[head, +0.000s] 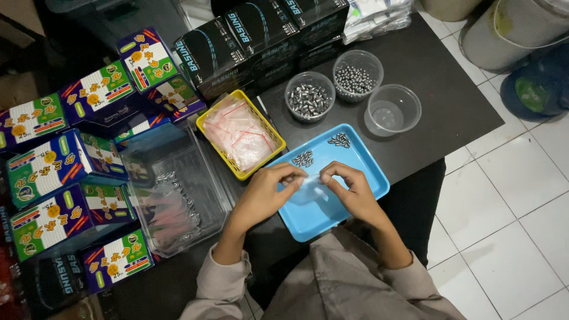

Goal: The person picks small metallic parts from a blue tray and places them into clear plastic bags. They seal each bag and set it aside in a clear container. The process repeats with multiple parts and bags.

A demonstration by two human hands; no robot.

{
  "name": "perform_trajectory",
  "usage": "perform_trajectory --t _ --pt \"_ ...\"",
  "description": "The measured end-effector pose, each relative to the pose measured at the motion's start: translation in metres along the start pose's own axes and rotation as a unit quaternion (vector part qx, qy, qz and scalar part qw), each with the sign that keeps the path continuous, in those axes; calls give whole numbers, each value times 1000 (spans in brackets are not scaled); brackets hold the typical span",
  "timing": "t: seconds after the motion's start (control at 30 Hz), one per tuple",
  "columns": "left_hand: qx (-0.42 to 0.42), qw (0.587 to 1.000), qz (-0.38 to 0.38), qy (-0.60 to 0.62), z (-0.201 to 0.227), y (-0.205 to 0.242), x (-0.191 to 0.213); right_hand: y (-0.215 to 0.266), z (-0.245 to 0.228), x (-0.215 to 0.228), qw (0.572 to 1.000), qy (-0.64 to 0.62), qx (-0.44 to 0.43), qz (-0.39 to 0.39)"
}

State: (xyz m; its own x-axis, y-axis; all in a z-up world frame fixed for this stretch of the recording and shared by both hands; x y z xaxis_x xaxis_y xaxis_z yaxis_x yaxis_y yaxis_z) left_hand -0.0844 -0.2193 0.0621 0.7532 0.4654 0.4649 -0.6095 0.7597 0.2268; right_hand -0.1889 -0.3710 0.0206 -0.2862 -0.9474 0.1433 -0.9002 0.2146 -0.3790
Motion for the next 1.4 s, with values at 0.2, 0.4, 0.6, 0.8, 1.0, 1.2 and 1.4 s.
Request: perform_trajectory --t 0.2,0.4,0.6,0.8,1.0,1.2,1.4 --pt "55 990 57 120 -24 -9 -12 0 -5 -7 994 -93 -60 -11" --pt "71 991 52 102 -20 -2 6 14 20 -1 986 -73 -137 55" --pt "72 990 -43 -114 -23 7 12 18 34 6 978 -65 -149 128" --pt "64 967 32 -246 3 24 18 15 7 -2 974 -19 -189 125" --pt "-129 966 46 -219 0 20 -28 28 12 -18 981 -14 -150 124" --pt "-115 973 -22 -199 -17 7 -53 29 16 -19 978 -41 -158 132" --pt "-98 993 69 -18 -52 -5 -73 29 31 -8 989 0 -119 83"
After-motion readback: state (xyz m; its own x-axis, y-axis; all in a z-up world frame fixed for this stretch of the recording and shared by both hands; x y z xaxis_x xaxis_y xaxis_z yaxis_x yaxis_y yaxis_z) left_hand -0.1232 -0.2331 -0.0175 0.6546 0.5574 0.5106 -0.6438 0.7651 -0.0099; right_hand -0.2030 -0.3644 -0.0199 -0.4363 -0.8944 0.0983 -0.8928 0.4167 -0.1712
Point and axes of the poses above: each hand's wrist, its own y-axis away from the middle knuckle, its own x-axis out of the back of the hand, z = x × y, the point moved 2 cm from there along -y, towards the middle knuckle, and after that the axes turned 15 degrees about x, right-handed, at the moved point
